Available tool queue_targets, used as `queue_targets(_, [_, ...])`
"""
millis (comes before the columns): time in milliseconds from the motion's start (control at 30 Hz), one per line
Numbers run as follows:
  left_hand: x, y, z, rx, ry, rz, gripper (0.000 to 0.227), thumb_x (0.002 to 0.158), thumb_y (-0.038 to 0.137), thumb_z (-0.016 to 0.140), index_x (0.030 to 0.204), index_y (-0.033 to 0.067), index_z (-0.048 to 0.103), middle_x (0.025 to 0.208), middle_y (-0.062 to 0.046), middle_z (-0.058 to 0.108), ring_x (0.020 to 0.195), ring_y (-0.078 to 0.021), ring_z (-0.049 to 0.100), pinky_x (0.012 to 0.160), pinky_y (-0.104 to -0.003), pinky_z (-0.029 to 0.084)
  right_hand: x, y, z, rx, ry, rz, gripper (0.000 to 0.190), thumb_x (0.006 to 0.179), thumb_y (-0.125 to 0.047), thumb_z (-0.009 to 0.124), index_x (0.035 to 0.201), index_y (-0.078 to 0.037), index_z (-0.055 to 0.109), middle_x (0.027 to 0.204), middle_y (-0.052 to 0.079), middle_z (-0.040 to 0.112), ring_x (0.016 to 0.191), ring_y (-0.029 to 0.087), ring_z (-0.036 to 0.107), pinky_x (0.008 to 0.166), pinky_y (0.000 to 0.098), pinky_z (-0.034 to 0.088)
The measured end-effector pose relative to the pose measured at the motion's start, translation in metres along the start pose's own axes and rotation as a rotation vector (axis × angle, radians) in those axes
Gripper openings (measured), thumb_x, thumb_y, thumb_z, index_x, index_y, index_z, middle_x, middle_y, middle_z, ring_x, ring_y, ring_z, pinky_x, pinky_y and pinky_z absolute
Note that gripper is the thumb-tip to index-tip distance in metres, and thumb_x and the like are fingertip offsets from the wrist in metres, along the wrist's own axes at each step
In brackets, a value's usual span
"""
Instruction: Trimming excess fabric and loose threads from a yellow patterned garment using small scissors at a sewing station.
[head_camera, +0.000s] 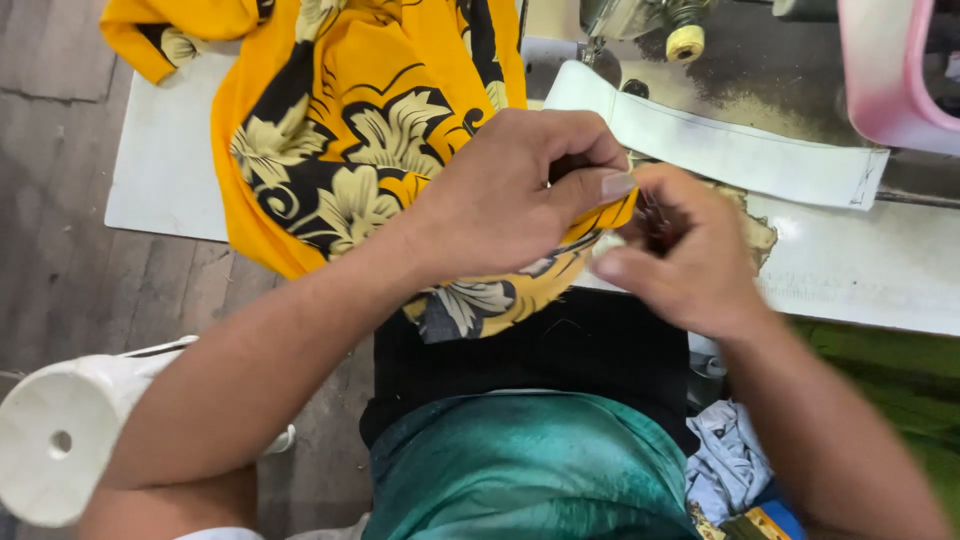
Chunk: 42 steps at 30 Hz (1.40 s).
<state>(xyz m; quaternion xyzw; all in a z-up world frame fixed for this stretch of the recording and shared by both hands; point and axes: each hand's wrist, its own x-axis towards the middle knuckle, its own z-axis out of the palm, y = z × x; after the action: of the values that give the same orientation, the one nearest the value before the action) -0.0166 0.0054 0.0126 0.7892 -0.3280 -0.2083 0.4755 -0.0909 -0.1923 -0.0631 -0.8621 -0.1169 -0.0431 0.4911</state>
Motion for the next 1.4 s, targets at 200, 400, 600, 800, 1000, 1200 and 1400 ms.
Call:
queue_targets(200, [-0.011,0.002,0.000,-0.058,0.352,0.250,0.009,0.095,0.014,0.062,0.089,0.0111,0.067,0.074,0.004,0.063,0.066,-0.0074,0.055,0.059,-0.024,0.046,0.018,-0.012,0.034,0.461,0.205,-0.166,0.014,0.102,-0.025,0.065,0.102,-0.012,0.060,0.076,-0.005,0.048,0.067,0.007,0.040,0.062,0.0240,0.035])
queue_targets(400, [-0.017,-0.022,-0.009,-0.144,0.407,0.184,0.014,0.102,0.021,0.054,0.100,0.0105,0.063,0.086,0.003,0.061,0.076,-0.0093,0.055,0.066,-0.023,0.048,0.032,-0.013,0.030,0.616,0.124,-0.069,0.019,0.098,-0.025,0.068,0.088,-0.011,0.060,0.079,-0.005,0.056,0.072,0.006,0.048,0.063,0.0224,0.043])
queue_targets(600, [-0.035,-0.022,-0.004,-0.249,0.381,0.000,0.055,0.085,0.017,0.082,0.130,0.0114,0.052,0.075,0.005,0.049,0.069,-0.0060,0.049,0.065,-0.022,0.048,0.036,-0.028,0.022,0.289,0.047,-0.094,0.030,0.103,-0.033,0.058,0.086,-0.009,0.065,0.062,-0.003,0.050,0.057,0.008,0.043,0.053,0.0236,0.036])
queue_targets(800, [-0.037,-0.033,-0.010,-0.293,0.473,0.041,0.043,0.093,0.014,0.072,0.130,0.0093,0.051,0.079,0.003,0.066,0.066,-0.0058,0.057,0.063,-0.021,0.051,0.037,-0.023,0.020,0.306,0.049,0.043,0.025,0.104,-0.032,0.058,0.097,-0.009,0.063,0.075,-0.001,0.060,0.060,0.008,0.053,0.049,0.0232,0.044])
queue_targets(1000, [-0.036,-0.033,-0.003,-0.409,0.438,0.020,0.040,0.090,0.006,0.075,0.125,0.0105,0.055,0.083,0.000,0.069,0.070,-0.0071,0.062,0.060,-0.021,0.054,0.040,-0.027,0.023,0.380,-0.061,-0.131,0.030,0.097,-0.034,0.064,0.106,-0.005,0.062,0.090,0.002,0.065,0.076,0.010,0.061,0.065,0.0219,0.053])
queue_targets(1200, [-0.032,-0.046,0.004,-0.596,0.316,0.064,0.034,0.093,0.006,0.072,0.121,0.0122,0.052,0.086,-0.003,0.064,0.076,-0.0103,0.065,0.068,-0.022,0.057,0.038,-0.014,0.015,0.553,-0.164,-0.007,0.025,0.101,-0.032,0.059,0.097,-0.007,0.062,0.073,0.000,0.059,0.056,0.007,0.050,0.048,0.0179,0.042])
queue_targets(1400, [-0.027,-0.056,0.012,-0.702,0.297,0.081,0.036,0.094,0.008,0.071,0.125,0.0123,0.053,0.090,-0.004,0.063,0.084,-0.0106,0.064,0.079,-0.024,0.058,0.039,-0.002,0.018,0.661,-0.137,0.079,0.023,0.098,-0.030,0.062,0.097,-0.007,0.060,0.067,-0.002,0.051,0.051,0.007,0.044,0.044,0.0201,0.036])
